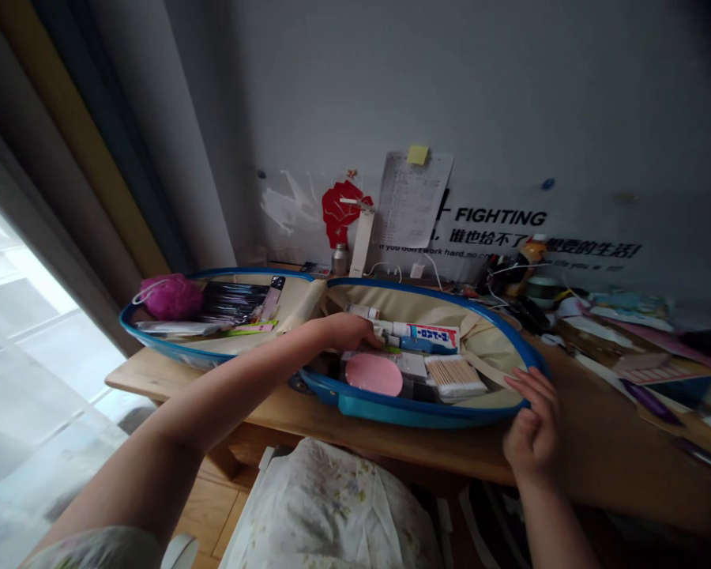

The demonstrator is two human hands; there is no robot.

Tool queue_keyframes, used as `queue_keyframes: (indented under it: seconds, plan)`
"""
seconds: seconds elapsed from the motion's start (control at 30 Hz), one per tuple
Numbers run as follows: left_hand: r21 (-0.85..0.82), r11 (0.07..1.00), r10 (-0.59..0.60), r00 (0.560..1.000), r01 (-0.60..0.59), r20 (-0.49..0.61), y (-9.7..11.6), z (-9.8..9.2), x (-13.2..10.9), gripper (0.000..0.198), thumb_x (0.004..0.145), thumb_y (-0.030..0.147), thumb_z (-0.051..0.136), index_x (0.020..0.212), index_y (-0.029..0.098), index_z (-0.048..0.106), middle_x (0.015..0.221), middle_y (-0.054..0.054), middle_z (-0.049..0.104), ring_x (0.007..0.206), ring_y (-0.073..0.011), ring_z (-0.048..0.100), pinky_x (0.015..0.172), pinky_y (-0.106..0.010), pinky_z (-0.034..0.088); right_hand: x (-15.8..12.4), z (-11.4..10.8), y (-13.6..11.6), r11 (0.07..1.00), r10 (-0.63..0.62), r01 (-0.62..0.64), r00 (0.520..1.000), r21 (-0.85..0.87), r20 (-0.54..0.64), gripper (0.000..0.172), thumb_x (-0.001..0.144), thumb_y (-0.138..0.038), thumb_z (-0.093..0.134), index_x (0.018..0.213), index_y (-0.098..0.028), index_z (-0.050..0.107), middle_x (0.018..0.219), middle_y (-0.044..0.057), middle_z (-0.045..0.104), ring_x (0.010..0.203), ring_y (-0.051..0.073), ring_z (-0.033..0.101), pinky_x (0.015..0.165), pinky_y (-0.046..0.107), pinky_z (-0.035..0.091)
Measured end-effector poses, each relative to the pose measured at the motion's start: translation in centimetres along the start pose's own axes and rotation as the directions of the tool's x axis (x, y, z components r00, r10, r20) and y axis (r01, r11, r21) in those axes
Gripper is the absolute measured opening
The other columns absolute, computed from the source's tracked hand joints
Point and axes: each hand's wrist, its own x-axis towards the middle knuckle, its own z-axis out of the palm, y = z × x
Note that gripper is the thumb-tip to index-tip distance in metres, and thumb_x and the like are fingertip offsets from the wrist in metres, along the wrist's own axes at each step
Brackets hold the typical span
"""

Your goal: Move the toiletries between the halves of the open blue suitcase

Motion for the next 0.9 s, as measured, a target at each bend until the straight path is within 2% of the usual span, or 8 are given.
queue_keyframes:
  seconds: [0.17,0.5,0.67,0.73,0.77,0.83,0.9]
  plan:
    - [-0.002,0.999,0.033,0.999,-0.033,0.01,0.2,-0.1,0.2,0.034,0.085,0.017,0.064,0.114,0.028,0.078,0.112,-0.003,0.074,0.094,-0.0187,0.066,0.08,-0.024,0.044,0.1,0.1,0.0,0.999,-0.035,0.035,0.999,-0.003,-0.015,0.044,0.103,-0.042,0.031,0.111,-0.017,0.066,0.113,0.016,0.069,0.124,0.031,0.06,0.103,0.058,0.048]
    - [-0.008,0.996,0.09,0.996,-0.09,-0.025,0.0,0.5,0.9,0.027,0.087,0.022,0.066,0.111,0.028,0.078,0.107,-0.002,0.075,0.093,-0.017,0.066,0.077,-0.022,0.045,0.2,0.0,0.0,1.0,0.011,-0.011,1.0,-0.009,-0.002,0.046,0.102,-0.049,0.031,0.108,-0.019,0.066,0.111,0.016,0.069,0.121,0.032,0.062,0.103,0.058,0.048]
    - [-0.043,0.995,0.085,0.996,-0.087,-0.039,0.3,0.1,0.8,0.032,0.086,0.018,0.067,0.114,0.029,0.077,0.107,-0.001,0.075,0.091,-0.0146,0.067,0.078,-0.019,0.045,0.2,0.0,0.0,1.0,0.008,-0.008,1.0,-0.003,-0.01,0.046,0.103,-0.047,0.03,0.108,-0.018,0.066,0.111,0.016,0.068,0.122,0.032,0.061,0.103,0.058,0.047]
    - [-0.098,0.992,0.064,0.991,-0.076,-0.114,0.2,-0.8,0.3,0.035,0.089,0.02,0.065,0.122,0.025,0.073,0.114,-0.004,0.074,0.09,-0.0139,0.067,0.08,-0.019,0.047,0.2,0.0,0.1,1.0,-0.021,0.021,1.0,0.003,-0.005,0.045,0.103,-0.045,0.03,0.11,-0.018,0.065,0.112,0.017,0.068,0.123,0.033,0.06,0.102,0.059,0.047]
    - [-0.143,0.987,0.042,0.982,-0.07,-0.185,0.1,-1.3,-0.2,0.035,0.091,0.022,0.062,0.125,0.023,0.071,0.119,-0.006,0.072,0.09,-0.0139,0.067,0.081,-0.02,0.048,0.2,0.0,0.2,0.999,-0.039,0.039,0.999,0.003,-0.003,0.043,0.103,-0.043,0.03,0.112,-0.018,0.065,0.113,0.017,0.068,0.124,0.033,0.059,0.102,0.059,0.047]
    - [-0.257,0.965,-0.044,0.932,-0.053,-0.36,-0.7,-2.6,-1.5,0.037,0.097,0.028,0.054,0.13,0.019,0.066,0.125,-0.009,0.069,0.096,-0.0149,0.067,0.084,-0.022,0.049,0.2,0.0,0.3,0.998,-0.062,0.062,0.998,0.002,-0.002,0.042,0.103,-0.04,0.03,0.115,-0.018,0.064,0.114,0.017,0.068,0.124,0.033,0.059,0.101,0.06,0.047]
    - [-0.341,0.94,-0.16,0.863,-0.015,-0.479,-2.3,-3.8,-3.5,0.04,0.1,0.033,0.046,0.132,0.016,0.064,0.127,-0.01,0.068,0.103,-0.017,0.066,0.088,-0.025,0.05,0.2,0.1,0.3,0.998,-0.069,0.069,0.998,0.001,0.0,0.042,0.103,-0.039,0.03,0.116,-0.019,0.065,0.114,0.017,0.068,0.124,0.034,0.059,0.101,0.06,0.047]
